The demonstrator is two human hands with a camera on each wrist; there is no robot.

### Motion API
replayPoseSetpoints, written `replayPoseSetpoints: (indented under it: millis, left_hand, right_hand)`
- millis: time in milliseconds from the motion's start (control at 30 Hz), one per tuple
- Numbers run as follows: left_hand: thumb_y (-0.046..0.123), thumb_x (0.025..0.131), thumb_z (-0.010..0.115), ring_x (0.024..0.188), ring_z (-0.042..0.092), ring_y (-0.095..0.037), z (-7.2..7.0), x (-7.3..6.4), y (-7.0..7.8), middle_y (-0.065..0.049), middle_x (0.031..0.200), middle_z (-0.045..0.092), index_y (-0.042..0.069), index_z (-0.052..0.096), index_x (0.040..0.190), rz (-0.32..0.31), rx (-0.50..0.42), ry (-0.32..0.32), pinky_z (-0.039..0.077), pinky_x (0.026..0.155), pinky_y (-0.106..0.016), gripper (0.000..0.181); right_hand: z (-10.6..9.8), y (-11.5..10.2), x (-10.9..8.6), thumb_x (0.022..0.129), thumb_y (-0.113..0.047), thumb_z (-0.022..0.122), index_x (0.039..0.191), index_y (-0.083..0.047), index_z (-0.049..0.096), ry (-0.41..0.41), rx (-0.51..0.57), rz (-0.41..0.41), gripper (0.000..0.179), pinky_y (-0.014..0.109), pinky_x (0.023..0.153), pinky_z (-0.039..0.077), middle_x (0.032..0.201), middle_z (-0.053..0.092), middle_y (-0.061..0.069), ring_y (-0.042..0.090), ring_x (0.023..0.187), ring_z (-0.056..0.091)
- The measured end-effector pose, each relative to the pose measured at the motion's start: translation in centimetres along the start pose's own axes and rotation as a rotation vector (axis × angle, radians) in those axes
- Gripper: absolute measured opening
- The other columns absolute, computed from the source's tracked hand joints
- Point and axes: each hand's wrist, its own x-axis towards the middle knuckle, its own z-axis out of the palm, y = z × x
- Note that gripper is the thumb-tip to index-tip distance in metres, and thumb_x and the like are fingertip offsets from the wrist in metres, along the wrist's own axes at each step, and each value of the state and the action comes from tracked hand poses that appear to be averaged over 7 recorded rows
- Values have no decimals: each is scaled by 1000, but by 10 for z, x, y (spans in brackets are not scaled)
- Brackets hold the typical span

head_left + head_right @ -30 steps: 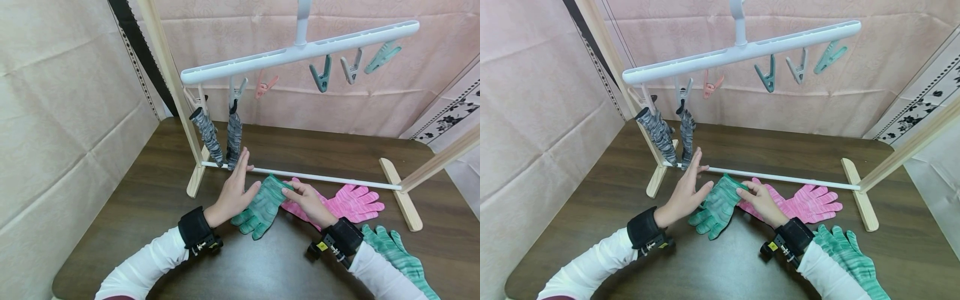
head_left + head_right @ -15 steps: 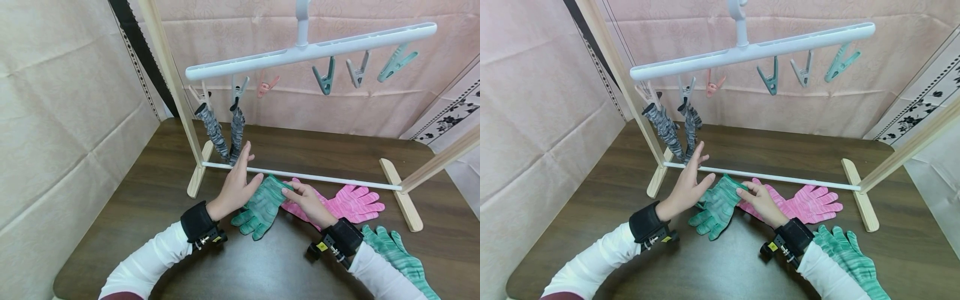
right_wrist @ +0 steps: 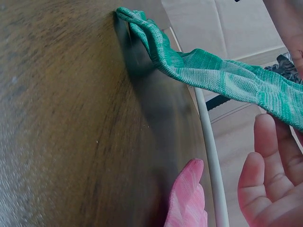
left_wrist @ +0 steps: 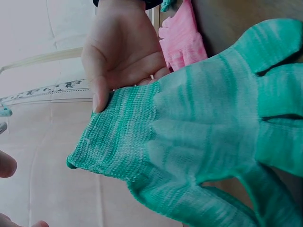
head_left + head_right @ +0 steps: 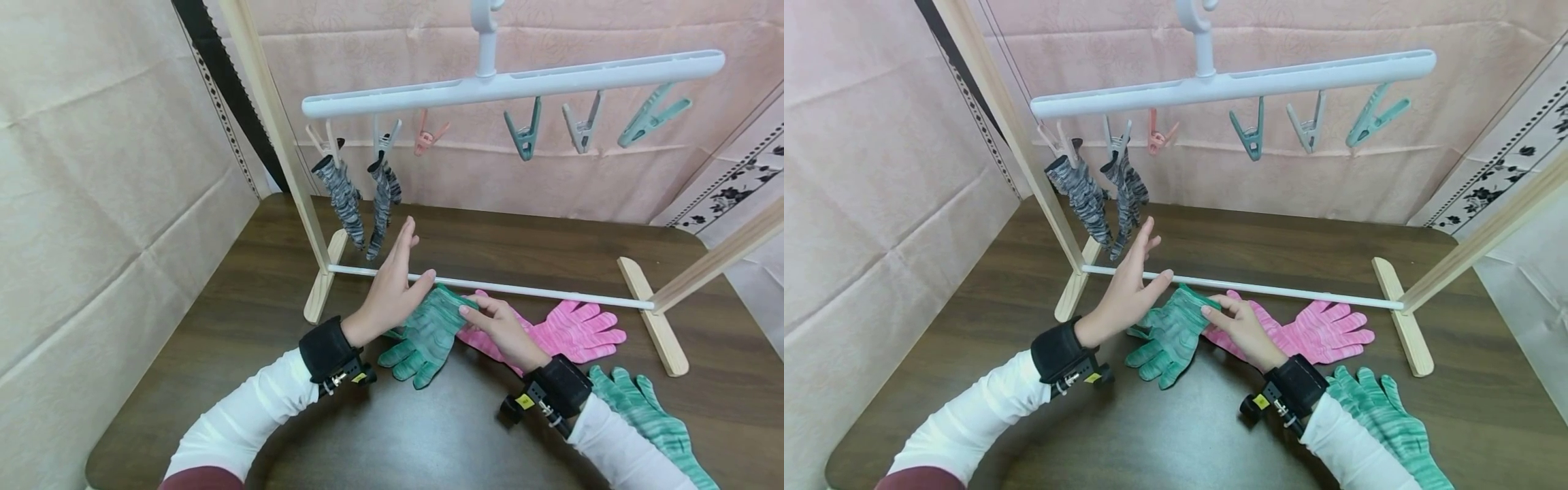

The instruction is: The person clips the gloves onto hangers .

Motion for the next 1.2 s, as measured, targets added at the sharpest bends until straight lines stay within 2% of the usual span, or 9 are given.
replayPoseSetpoints:
  millis: [167, 267, 333, 467, 800, 1067, 1200]
  left_hand:
    - [19, 89, 47, 132, 26, -20, -1, 6, 2, -1, 150, 6, 13, 2, 143, -13, -10, 10, 47, 71, -28, 71]
    - [17, 89, 47, 132, 25, -18, -1, 10, 4, -1, 150, 7, 12, 2, 143, -25, -24, 14, 49, 74, -32, 70]
    - [17, 89, 48, 132, 24, -17, -2, 13, 5, -2, 149, 8, 10, 3, 143, -26, -20, 19, 46, 84, -36, 70]
    - [17, 89, 48, 132, 24, -17, -4, 17, 7, -3, 149, 10, 8, 4, 142, -21, -12, 29, 32, 100, -42, 70]
    - [18, 90, 47, 134, 20, -15, -12, 31, 12, -4, 148, 13, 10, 4, 142, -19, -78, 58, 24, 105, -40, 69]
    - [18, 89, 48, 134, 18, -14, -15, 41, 17, -4, 148, 14, 10, 4, 142, -16, -86, 68, 24, 106, -37, 69]
    - [15, 89, 48, 134, 18, -17, -18, 46, 21, -7, 148, 12, 6, 4, 142, -27, -86, 67, 21, 107, -36, 69]
  right_hand:
    - [0, 0, 0, 92, -19, 47, 115, 7, 52, -8, 2, -8, 35, 36, 77, 49, 89, 65, -8, 8, 83, 60]
    - [-1, 2, 1, 92, -18, 46, 114, 6, 52, -19, 0, -17, 34, 37, 78, 49, 89, 65, -7, 10, 84, 60]
    - [-1, 2, 1, 92, -18, 46, 114, 6, 52, -24, 2, -22, 33, 38, 79, 49, 89, 65, -6, 11, 84, 60]
    - [-1, 2, 2, 92, -17, 45, 112, 5, 54, -26, 15, -33, 30, 39, 79, 48, 88, 65, -6, 11, 84, 60]
    - [1, 1, 1, 92, -18, 47, 105, -6, 60, 13, 19, -34, 22, 40, 78, 48, 84, 65, -9, 6, 81, 60]
    - [0, 2, 0, 91, -19, 48, 105, -5, 60, 19, 14, -21, 23, 39, 78, 48, 84, 65, -8, 7, 82, 59]
    - [0, 2, 0, 91, -20, 48, 106, -6, 60, 22, 22, -12, 24, 38, 78, 47, 85, 65, -9, 6, 82, 59]
